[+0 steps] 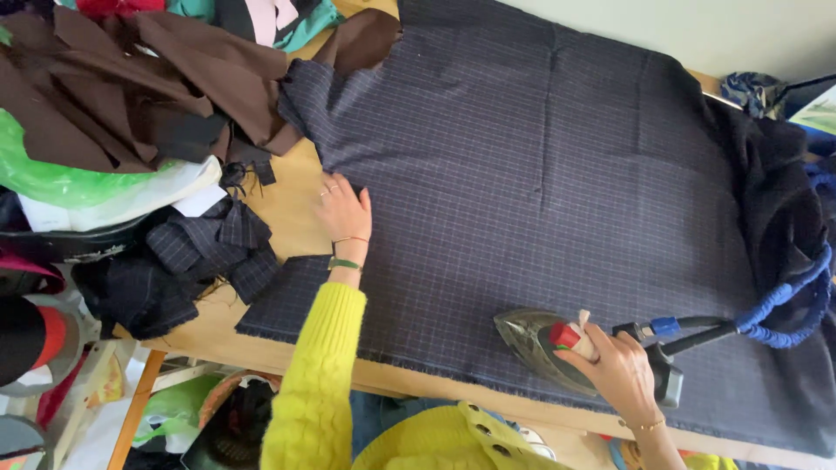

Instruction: Ironing a large piece of pinstriped fabric using an industrial steam iron on a workbench

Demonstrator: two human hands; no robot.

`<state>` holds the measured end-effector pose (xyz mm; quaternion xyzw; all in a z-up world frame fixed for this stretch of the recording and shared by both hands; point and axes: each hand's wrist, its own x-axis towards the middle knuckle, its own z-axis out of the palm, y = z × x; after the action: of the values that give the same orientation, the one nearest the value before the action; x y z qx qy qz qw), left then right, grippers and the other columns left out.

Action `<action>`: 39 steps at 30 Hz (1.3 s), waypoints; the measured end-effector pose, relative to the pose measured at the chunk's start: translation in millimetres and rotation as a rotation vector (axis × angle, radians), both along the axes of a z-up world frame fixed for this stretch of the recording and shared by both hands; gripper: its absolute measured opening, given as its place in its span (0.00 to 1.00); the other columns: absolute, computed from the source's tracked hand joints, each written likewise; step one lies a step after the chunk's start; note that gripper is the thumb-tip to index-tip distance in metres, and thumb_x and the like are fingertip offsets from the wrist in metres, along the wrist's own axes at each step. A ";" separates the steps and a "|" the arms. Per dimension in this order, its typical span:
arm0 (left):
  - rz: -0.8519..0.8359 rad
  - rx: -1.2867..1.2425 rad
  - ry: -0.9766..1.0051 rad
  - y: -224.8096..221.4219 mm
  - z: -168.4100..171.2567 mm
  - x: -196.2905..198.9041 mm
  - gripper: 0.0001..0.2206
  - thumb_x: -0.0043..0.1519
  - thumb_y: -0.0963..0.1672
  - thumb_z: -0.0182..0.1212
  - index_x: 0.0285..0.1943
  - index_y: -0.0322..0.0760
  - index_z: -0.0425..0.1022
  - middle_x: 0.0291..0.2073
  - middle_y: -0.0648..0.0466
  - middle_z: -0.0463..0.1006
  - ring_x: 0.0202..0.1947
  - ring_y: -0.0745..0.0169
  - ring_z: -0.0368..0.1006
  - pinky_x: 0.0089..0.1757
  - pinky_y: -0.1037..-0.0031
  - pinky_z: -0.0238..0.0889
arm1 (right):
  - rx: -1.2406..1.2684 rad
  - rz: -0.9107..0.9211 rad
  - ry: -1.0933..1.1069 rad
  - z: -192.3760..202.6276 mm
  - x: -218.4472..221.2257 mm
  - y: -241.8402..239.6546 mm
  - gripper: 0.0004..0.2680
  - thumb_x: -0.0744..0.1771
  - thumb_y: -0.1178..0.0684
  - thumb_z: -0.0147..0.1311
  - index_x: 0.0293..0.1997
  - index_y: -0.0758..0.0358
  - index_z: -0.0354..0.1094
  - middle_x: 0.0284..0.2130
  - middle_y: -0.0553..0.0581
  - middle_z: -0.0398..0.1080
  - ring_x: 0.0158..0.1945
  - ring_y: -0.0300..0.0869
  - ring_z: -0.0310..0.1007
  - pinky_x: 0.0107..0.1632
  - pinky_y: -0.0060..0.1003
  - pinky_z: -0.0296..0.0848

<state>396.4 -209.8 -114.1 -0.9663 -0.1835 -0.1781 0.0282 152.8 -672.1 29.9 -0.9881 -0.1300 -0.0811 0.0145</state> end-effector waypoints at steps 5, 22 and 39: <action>-0.097 0.049 -0.049 -20.3 25.6 3.0 0.27 0.62 0.56 0.59 0.63 0.39 0.71 0.66 0.47 0.69 0.62 0.50 0.64 0.52 0.51 0.58 | -0.015 -0.038 0.001 -7.9 3.0 -1.3 0.23 0.58 0.29 0.64 0.47 0.53 0.74 0.13 0.49 0.68 0.24 0.45 0.62 0.31 0.38 0.66; -0.388 -0.233 0.010 32.5 -11.7 85.2 0.30 0.71 0.63 0.38 0.80 0.57 0.59 0.81 0.55 0.53 0.80 0.51 0.43 0.72 0.46 0.27 | -0.071 -0.094 -0.315 19.7 177.8 56.9 0.18 0.62 0.28 0.61 0.36 0.51 0.70 0.15 0.50 0.73 0.22 0.42 0.76 0.36 0.36 0.66; -0.206 -0.320 0.296 31.0 4.0 86.2 0.35 0.69 0.66 0.25 0.84 0.60 0.41 0.83 0.62 0.36 0.82 0.63 0.24 0.70 0.37 0.23 | -0.126 -0.270 -0.284 -15.4 396.2 23.5 0.26 0.67 0.18 0.44 0.46 0.50 0.72 0.21 0.54 0.77 0.28 0.47 0.82 0.42 0.39 0.65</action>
<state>482.6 -178.8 -110.1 -0.9877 -0.1036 -0.0049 -0.1171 549.0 -648.6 14.5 -0.9741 -0.0020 -0.2124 -0.0769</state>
